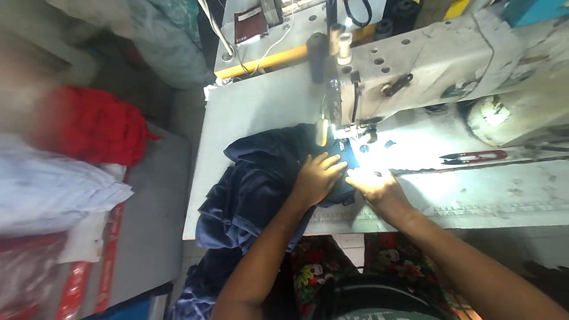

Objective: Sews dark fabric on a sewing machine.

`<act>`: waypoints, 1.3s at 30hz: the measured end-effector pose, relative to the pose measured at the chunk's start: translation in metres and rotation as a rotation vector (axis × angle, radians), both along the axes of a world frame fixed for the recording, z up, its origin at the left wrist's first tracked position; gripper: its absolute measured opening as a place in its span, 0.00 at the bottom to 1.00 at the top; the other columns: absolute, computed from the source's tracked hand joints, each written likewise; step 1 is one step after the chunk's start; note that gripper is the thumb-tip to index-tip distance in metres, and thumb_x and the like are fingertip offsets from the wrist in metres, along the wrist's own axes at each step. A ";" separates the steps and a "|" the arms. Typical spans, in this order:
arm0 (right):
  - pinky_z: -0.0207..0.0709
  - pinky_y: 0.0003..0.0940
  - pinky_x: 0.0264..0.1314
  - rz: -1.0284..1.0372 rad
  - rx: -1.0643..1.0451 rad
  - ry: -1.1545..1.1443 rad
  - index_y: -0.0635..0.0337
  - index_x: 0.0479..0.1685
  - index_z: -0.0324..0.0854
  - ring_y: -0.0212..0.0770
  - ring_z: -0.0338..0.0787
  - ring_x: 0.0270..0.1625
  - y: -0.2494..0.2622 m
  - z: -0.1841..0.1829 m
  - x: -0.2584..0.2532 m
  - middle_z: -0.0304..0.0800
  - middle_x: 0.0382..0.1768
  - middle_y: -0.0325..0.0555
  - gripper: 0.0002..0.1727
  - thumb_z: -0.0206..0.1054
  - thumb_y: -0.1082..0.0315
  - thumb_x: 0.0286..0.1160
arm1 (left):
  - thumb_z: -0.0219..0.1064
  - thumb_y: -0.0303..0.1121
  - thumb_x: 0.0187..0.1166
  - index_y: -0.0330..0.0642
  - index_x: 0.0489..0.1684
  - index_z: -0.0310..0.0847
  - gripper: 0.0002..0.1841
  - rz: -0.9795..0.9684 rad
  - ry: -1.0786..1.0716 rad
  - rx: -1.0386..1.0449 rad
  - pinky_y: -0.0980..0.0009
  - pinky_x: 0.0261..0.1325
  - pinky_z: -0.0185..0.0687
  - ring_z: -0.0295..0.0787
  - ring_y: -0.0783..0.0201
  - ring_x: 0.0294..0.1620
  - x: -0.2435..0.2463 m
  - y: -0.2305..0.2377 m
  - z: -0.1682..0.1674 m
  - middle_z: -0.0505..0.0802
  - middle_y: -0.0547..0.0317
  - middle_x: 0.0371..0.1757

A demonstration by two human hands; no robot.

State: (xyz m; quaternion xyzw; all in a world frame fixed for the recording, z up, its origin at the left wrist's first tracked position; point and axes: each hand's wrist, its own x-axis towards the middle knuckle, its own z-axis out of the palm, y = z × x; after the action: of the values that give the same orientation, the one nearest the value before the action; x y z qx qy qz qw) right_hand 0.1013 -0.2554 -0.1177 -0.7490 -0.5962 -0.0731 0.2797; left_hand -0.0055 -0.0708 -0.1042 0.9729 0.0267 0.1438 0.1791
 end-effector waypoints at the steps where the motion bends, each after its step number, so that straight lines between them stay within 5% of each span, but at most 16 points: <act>1: 0.82 0.58 0.59 -0.001 -0.008 -0.002 0.61 0.48 0.94 0.54 0.94 0.62 0.001 0.000 0.001 0.96 0.58 0.53 0.15 0.65 0.83 0.71 | 0.65 0.34 0.83 0.49 0.63 0.92 0.16 -0.007 -0.016 0.013 0.30 0.71 0.73 0.83 0.38 0.75 0.001 0.002 -0.002 0.91 0.50 0.69; 9: 0.82 0.56 0.54 -0.024 0.007 -0.018 0.60 0.50 0.94 0.56 0.94 0.60 0.008 -0.002 0.005 0.96 0.57 0.54 0.15 0.64 0.81 0.73 | 0.63 0.33 0.82 0.46 0.60 0.93 0.15 -0.050 -0.065 0.122 0.35 0.73 0.72 0.88 0.45 0.69 0.003 0.002 -0.005 0.95 0.53 0.62; 16: 0.82 0.55 0.62 -0.028 0.017 0.015 0.59 0.53 0.94 0.57 0.93 0.63 0.013 -0.005 0.011 0.95 0.60 0.54 0.16 0.63 0.80 0.75 | 0.64 0.36 0.83 0.51 0.60 0.93 0.14 -0.037 -0.079 0.132 0.30 0.75 0.67 0.90 0.48 0.68 0.011 0.010 -0.008 0.95 0.55 0.61; 24: 0.81 0.58 0.62 -0.041 0.015 0.012 0.65 0.47 0.93 0.60 0.93 0.62 0.011 -0.002 0.008 0.94 0.57 0.59 0.12 0.66 0.81 0.69 | 0.60 0.37 0.88 0.46 0.68 0.89 0.17 0.159 0.157 0.060 0.18 0.81 0.41 0.81 0.40 0.78 0.014 -0.029 0.023 0.92 0.48 0.67; 39: 0.78 0.59 0.66 -0.103 0.005 0.002 0.62 0.54 0.93 0.58 0.92 0.65 0.014 -0.004 0.006 0.93 0.63 0.55 0.16 0.64 0.78 0.72 | 0.56 0.38 0.88 0.54 0.74 0.85 0.20 0.226 0.074 0.023 0.18 0.79 0.42 0.76 0.41 0.82 0.009 -0.030 -0.001 0.87 0.50 0.75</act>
State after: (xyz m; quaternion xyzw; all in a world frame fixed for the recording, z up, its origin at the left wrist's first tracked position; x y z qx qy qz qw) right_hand 0.1074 -0.2416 -0.1217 -0.7779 -0.5565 -0.0882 0.2783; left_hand 0.0038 -0.1006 -0.1052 0.9704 0.1410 0.1273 0.1493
